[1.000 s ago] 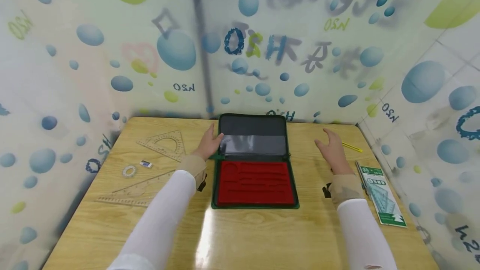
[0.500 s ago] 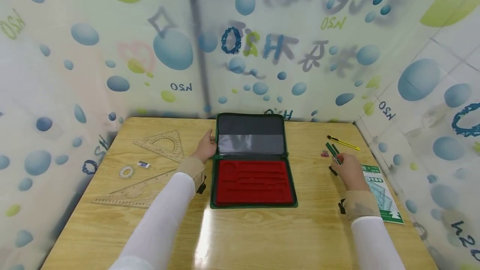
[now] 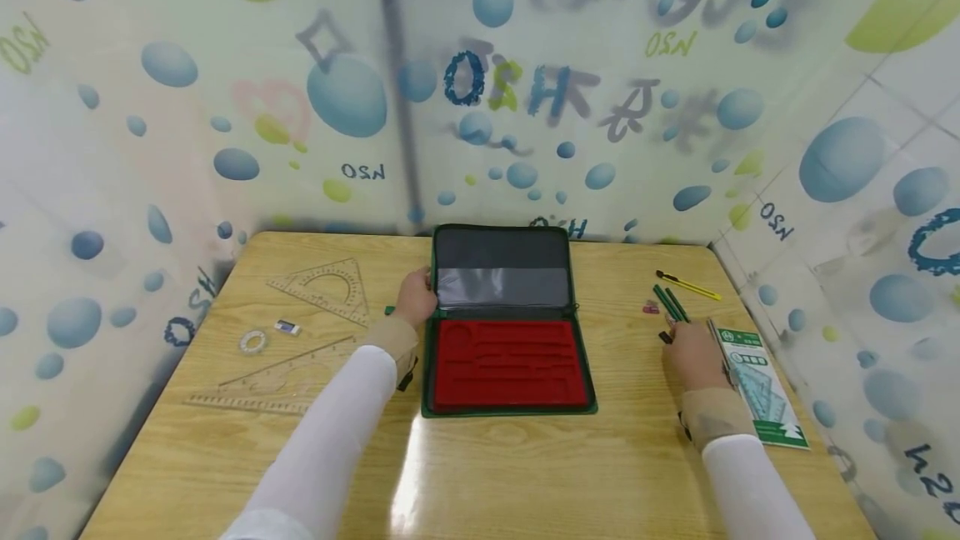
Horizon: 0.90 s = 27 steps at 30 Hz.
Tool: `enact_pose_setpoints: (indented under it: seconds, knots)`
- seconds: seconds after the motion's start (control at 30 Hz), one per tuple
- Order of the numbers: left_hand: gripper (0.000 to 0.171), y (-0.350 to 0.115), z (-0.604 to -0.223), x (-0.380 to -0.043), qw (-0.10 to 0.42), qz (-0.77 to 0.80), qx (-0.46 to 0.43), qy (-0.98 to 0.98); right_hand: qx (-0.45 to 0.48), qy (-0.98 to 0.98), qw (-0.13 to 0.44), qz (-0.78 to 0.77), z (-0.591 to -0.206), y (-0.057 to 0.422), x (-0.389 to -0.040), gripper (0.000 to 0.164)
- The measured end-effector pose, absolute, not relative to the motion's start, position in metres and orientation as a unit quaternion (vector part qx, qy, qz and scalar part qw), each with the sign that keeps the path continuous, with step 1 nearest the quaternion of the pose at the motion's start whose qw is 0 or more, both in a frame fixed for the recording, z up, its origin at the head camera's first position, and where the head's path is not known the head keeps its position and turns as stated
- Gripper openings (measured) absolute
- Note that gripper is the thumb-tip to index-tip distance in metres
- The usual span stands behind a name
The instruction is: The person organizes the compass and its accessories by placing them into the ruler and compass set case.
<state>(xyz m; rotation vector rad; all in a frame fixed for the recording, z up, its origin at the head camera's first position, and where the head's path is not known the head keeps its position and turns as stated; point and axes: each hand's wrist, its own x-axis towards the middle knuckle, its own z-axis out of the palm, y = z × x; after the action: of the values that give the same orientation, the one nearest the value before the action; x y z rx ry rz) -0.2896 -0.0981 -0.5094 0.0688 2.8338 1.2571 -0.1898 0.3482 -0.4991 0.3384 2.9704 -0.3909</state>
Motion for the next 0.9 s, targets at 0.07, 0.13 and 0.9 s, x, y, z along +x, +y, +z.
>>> enact_pose_setpoints:
  seconds: [0.07, 0.13, 0.9]
  knots:
    - [0.053, -0.097, -0.51, -0.289, 0.011, 0.402, 0.021, 0.916, 0.113, 0.983, 0.069, -0.124, -0.498, 0.347, -0.19, 0.024]
    - [0.053, -0.097, -0.511, -0.288, 0.012, 0.413, 0.019, 0.91, 0.113, 0.983, 0.076, -0.126, -0.496, 0.346, -0.19, 0.022]
    - [0.051, -0.1, -0.516, -0.29, -0.011, 0.434, 0.026, 0.901, 0.08, 0.987, 0.058, -0.127, -0.498, 0.33, -0.198, 0.017]
